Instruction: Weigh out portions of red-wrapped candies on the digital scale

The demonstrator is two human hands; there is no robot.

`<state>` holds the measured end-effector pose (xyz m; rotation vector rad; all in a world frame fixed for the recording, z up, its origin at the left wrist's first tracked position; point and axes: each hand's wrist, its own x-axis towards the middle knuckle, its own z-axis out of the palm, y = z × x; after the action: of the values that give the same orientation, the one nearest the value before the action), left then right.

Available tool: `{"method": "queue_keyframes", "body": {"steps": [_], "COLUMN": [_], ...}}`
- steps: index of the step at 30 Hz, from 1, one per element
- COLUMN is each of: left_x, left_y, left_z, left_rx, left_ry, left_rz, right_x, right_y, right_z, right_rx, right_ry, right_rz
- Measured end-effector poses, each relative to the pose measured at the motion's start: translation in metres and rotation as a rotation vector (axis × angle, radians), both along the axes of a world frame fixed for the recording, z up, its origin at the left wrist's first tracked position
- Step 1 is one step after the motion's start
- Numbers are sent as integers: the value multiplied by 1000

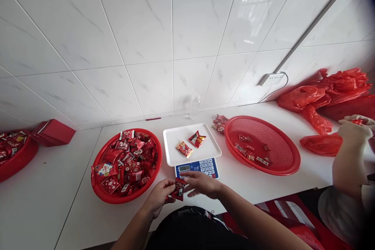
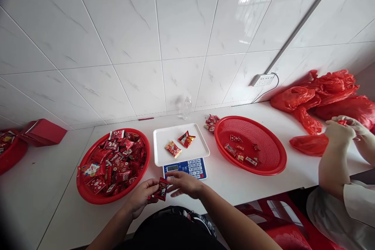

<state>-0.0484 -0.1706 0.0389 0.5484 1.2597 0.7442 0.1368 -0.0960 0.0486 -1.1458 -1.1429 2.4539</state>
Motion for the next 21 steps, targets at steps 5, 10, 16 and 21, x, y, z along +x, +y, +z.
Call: {"method": "queue_keyframes", "body": {"steps": [5,10,16,21], "left_x": [9,4,0,9], "left_y": [0,2,6,42], "left_z": [-1,-4,3,15], "left_rx": [-12,-124,-50,167], "left_ry": [-28,-176,-207,44], "left_rz": [82,345,363,183], "right_x": [-9,8,14,9], "right_y": [-2,23,5,-18], "right_z": [-4,-1,-3,-12], "right_rx": [169,91,36,65], "right_ry": [-65,-42,-119,-103], "right_rz": [-23,-462,-196,-27]}}
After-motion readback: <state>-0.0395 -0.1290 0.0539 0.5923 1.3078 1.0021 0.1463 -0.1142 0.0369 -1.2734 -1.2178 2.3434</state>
